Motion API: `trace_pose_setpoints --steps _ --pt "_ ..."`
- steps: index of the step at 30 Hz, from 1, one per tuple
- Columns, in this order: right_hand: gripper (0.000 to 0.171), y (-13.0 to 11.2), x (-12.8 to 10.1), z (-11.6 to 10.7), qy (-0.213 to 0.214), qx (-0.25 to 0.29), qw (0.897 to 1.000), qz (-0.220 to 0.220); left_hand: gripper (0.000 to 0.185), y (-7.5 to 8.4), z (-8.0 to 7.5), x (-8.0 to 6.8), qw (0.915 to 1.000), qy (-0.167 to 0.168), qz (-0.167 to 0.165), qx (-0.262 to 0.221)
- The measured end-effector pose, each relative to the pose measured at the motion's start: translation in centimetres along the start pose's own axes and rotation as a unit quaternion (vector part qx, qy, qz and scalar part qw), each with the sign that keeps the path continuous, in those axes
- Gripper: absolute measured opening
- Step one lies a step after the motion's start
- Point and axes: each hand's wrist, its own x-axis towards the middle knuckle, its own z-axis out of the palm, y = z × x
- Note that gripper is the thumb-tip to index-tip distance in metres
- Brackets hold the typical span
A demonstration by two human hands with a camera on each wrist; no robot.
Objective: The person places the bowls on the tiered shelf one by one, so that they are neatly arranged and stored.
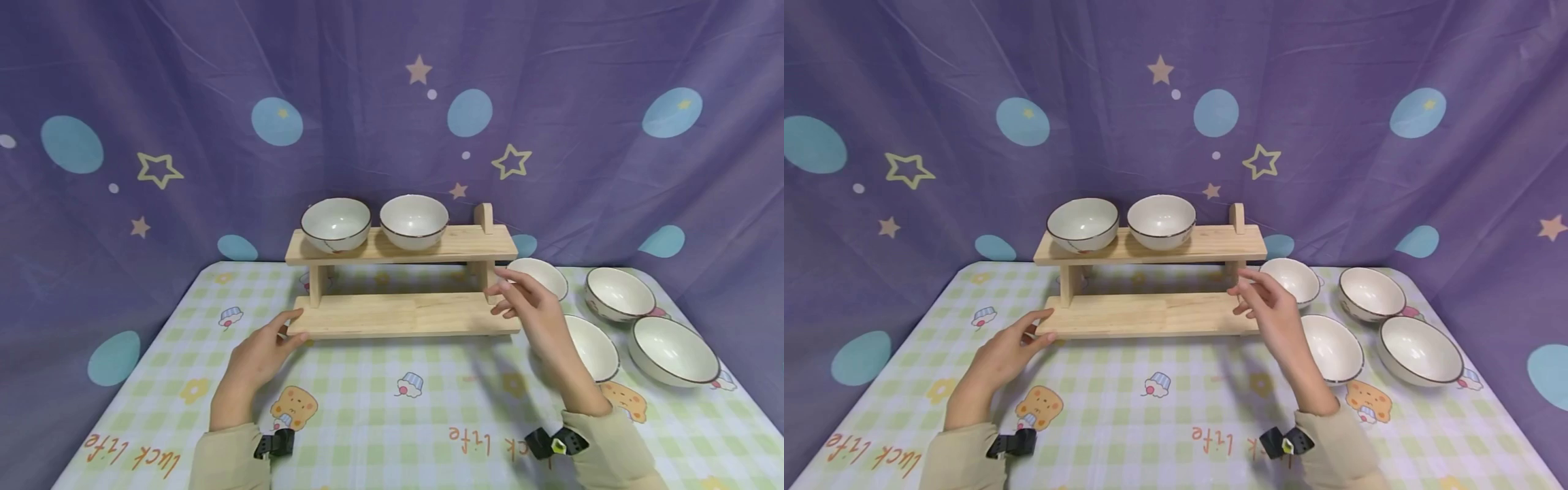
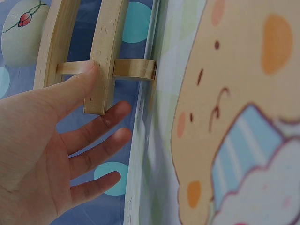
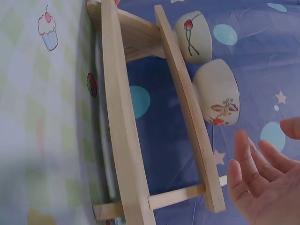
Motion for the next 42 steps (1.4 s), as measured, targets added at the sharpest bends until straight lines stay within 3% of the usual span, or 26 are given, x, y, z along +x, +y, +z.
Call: trace_pose_setpoints --steps 13,19,27,36,42 --pt "0.031 0.8 -1.3 -2.2 0.010 -0.031 0.999 -0.015 0.061 0.0 -0.1 -0.1 1.0000 0.001 0.003 0.003" --pt "0.029 1.4 -1.6 -3.9 0.013 -0.050 0.998 -0.043 0.062 0.0 -0.1 -0.1 1.0000 0.000 0.000 0.002" --pt "0.028 2.0 -2.4 -6.0 0.015 -0.051 0.997 -0.048 0.062 0.0 0.0 -0.1 1.0000 -0.002 -0.002 -0.002" --pt "0.032 2.7 -3.1 -8.4 0.014 -0.105 0.993 -0.046 0.061 -0.1 0.0 0.0 1.0000 0.003 0.001 0.001" --pt "0.035 3.0 -3.7 -10.1 0.021 -0.148 0.989 -0.005 0.060 -0.1 0.0 0.0 1.0000 0.002 -0.001 0.002"
